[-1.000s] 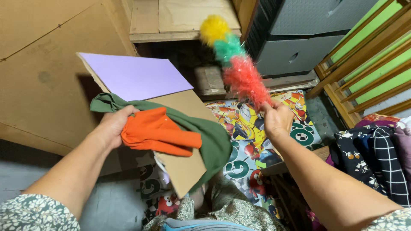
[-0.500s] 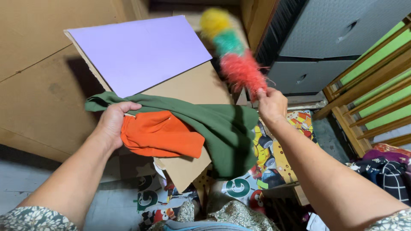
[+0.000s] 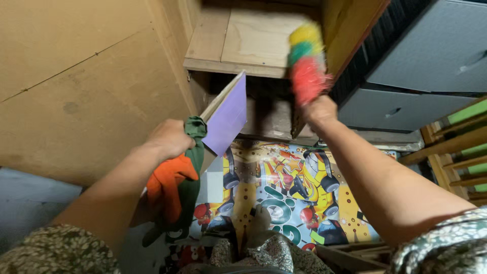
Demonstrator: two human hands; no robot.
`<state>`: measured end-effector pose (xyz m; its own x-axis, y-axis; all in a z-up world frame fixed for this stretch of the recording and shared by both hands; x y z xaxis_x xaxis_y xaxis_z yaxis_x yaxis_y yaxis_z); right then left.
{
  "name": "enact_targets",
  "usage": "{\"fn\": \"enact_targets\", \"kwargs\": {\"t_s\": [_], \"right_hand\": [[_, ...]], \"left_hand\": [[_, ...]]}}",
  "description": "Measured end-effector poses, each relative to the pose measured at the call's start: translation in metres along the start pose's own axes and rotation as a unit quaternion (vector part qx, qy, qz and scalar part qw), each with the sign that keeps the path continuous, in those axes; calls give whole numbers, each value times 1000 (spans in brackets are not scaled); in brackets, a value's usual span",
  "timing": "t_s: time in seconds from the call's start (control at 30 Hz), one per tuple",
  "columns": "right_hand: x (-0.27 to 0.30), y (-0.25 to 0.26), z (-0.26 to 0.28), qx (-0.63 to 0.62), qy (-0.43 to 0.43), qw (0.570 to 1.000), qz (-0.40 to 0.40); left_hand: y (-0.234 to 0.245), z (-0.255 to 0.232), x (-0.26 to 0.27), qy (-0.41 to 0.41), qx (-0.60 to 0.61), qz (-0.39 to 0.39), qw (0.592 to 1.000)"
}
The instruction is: The person removes folded clothes and a cardboard box from a wooden shelf, then uses a colorful duster and an orange cloth to clean the shelf surfaces. The person handles multiple clothing items and cleaning tools to clear and wipe the shelf.
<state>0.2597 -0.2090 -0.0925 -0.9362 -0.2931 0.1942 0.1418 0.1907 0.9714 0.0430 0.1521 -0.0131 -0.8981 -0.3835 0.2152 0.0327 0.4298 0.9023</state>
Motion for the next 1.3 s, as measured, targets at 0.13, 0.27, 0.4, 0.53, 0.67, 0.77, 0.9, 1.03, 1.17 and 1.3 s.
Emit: {"fn": "enact_targets", "kwargs": {"t_s": [0.13, 0.27, 0.4, 0.53, 0.67, 0.77, 0.9, 1.03, 1.17, 1.3], "right_hand": [[-49, 31, 17, -465, -9, 865, -190], [-55, 32, -31, -555, -281, 746, -236], [-73, 45, 24, -474, -100, 875, 8], [-75, 82, 29, -476, -179, 856, -98], [-109, 104, 54, -450, -70, 890, 30], [-156, 113, 24, -420, -166, 890, -58], [-225, 96, 30, -396, -203, 895, -21], [-246, 89, 62, -248, 31, 967, 45], [-212, 83, 26, -192, -132, 969, 86], [-125, 74, 10, -412, -135, 898, -79]], "left_hand": [[-3, -5, -5, 27, -74, 13, 997], [17, 3, -2, 79, -60, -15, 995], [33, 0, -13, 136, -28, 6, 990], [31, -11, -35, 59, -60, 8, 996], [25, -19, -62, -34, -63, 3, 997], [27, -11, -78, -54, -56, -23, 997], [42, 1, -108, -57, -15, -44, 997], [45, 13, -131, -61, -13, -29, 998], [46, 16, -147, -105, -8, 3, 994], [35, 16, -161, -64, 7, 39, 997]]}}
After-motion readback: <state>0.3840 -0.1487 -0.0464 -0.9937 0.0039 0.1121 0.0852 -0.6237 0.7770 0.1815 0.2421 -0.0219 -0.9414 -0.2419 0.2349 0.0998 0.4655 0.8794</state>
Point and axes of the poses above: each hand's wrist, its own x-axis away from the middle knuckle, its own y-axis out of the back of the hand, z = x × y, the point moved 9 cm from there along -x, towards the middle knuckle, and after that the axes turned 12 degrees about -z, right-handed, at the moved point
